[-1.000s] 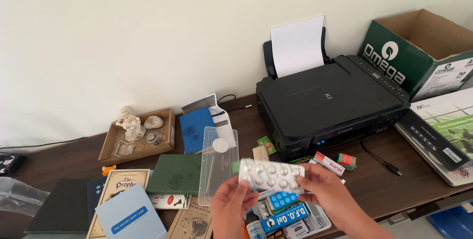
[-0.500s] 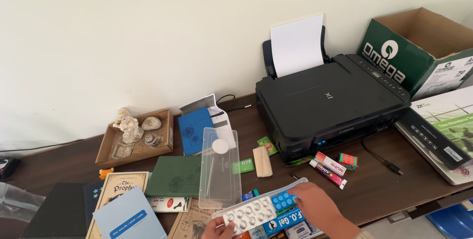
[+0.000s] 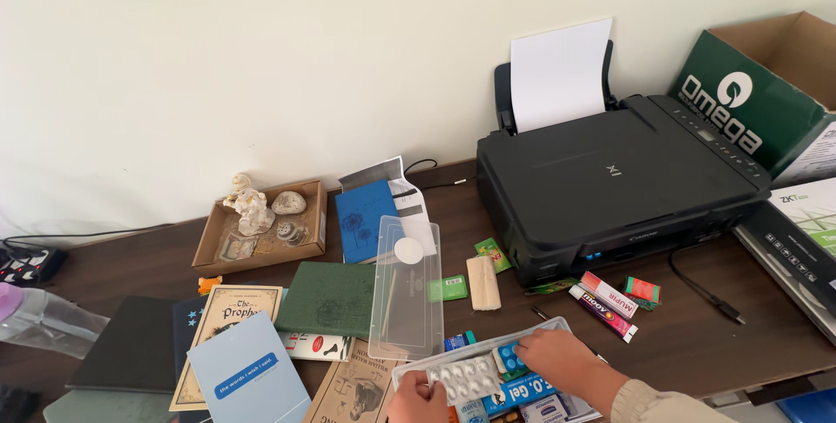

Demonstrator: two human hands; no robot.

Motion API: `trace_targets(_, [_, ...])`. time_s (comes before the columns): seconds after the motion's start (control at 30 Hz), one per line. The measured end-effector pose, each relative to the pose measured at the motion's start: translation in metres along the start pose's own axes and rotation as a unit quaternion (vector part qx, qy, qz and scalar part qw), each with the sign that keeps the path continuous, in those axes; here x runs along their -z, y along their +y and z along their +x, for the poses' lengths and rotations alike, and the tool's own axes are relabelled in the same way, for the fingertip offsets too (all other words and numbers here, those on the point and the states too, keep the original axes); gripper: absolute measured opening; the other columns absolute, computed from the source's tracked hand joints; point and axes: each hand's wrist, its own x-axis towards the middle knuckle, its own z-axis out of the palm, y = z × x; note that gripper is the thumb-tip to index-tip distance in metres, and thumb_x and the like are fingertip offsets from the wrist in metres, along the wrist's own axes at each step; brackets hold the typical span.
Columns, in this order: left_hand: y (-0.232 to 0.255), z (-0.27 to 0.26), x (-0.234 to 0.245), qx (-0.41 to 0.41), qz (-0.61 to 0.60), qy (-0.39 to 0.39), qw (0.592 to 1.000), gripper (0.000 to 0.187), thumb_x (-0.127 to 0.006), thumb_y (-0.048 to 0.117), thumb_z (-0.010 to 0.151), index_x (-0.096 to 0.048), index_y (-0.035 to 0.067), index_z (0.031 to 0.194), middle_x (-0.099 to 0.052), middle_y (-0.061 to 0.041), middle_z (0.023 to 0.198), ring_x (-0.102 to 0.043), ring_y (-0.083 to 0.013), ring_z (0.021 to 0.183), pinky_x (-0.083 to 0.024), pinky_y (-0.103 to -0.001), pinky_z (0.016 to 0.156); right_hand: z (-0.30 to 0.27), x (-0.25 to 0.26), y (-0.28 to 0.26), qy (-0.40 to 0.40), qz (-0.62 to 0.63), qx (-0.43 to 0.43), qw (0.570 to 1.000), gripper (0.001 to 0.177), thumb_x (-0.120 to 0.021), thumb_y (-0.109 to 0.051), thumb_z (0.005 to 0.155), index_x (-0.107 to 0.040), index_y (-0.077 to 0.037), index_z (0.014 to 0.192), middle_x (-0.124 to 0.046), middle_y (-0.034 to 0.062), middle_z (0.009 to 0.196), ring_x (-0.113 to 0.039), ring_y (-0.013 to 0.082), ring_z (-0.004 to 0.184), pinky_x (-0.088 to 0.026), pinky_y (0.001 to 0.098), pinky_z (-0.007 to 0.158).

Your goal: The person sorts medicine items on a cluttered desk, picking up blister packs, pill strips, and small tubes one at a time and placing them into a clear plastic storage box. They hold up and turn over several packets before arranging them inside the box compartments.

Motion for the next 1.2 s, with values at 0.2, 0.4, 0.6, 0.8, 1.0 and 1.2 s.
trace_targets(0.2, [0.003,0.003,-0.007,0.014,0.072,0.01,0.997,0.028,-0.085,0.025,0.072,-0.073,0.012,0.093,-0.072,0.0,0.066,-0.074,-0.01,0.065,-0.062,-0.028,0.072,-0.008,-0.014,-0.003,0.169,0.048,0.012,0.984,0.038,-0.069,-0.001,0.077,-0.071,-0.007,0.114,-0.068,0.0081,0.119,-0.065,0.0299,0.104,-0.055,0.0408,0.082])
trace_targets(0.4, [-0.009,0.016,0.0,0.003,0.085,0.008,0.996,0.027,-0.082,0.026,0.074,-0.071,0.015,0.096,-0.074,0.0,0.069,-0.075,-0.012,0.067,-0.062,-0.03,0.072,-0.013,-0.003,-0.021,0.077,0.086,0.025,0.993,0.032,-0.067,-0.005,0.086,-0.069,-0.01,0.117,-0.063,0.0077,0.116,-0.064,0.0288,0.106,-0.054,0.0418,0.081])
trace_targets(0.6, [-0.005,0.009,-0.003,-0.106,0.074,0.068,0.989,0.024,-0.078,0.027,0.072,-0.071,0.015,0.091,-0.076,-0.004,0.08,-0.077,-0.0194,0.075,-0.062,-0.038,0.074,0.018,0.029,-0.04,-0.016,0.006,0.082,0.996,0.044,-0.066,-0.003,0.084,-0.066,-0.013,0.127,-0.067,0.0129,0.103,-0.067,0.0325,0.097,-0.053,0.0451,0.076])
trace_targets(0.8, [0.029,-0.013,0.002,-0.058,0.131,0.087,0.986,0.026,-0.074,0.028,0.077,-0.065,0.016,0.098,-0.072,-0.009,0.088,-0.075,-0.0264,0.082,-0.06,-0.044,0.075,0.047,0.03,-0.047,-0.143,-0.077,0.046,0.986,0.041,-0.062,-0.008,0.096,-0.061,-0.014,0.136,-0.073,0.0098,0.089,-0.073,0.0327,0.086,-0.056,0.0462,0.067])
trace_targets(1.0, [0.044,-0.023,0.011,-0.082,0.117,0.077,0.987,0.022,-0.072,0.025,0.08,-0.063,0.016,0.097,-0.071,-0.009,0.094,-0.073,-0.029,0.085,-0.058,-0.046,0.075,0.051,0.017,-0.041,-0.135,-0.069,0.051,0.987,0.025,-0.066,-0.01,0.092,-0.071,-0.012,0.117,-0.073,0.0103,0.097,-0.072,0.0326,0.092,-0.056,0.0457,0.072])
trace_targets(1.2, [0.053,-0.029,0.0,-0.107,0.124,0.023,0.986,0.023,-0.068,0.022,0.082,-0.058,0.017,0.102,-0.069,-0.007,0.098,-0.072,-0.0317,0.088,-0.056,-0.049,0.074,0.053,0.013,-0.035,-0.176,-0.093,0.042,0.979,0.018,-0.067,-0.007,0.09,-0.076,-0.011,0.105,-0.074,0.0093,0.099,-0.072,0.0303,0.094,-0.056,0.0439,0.074])
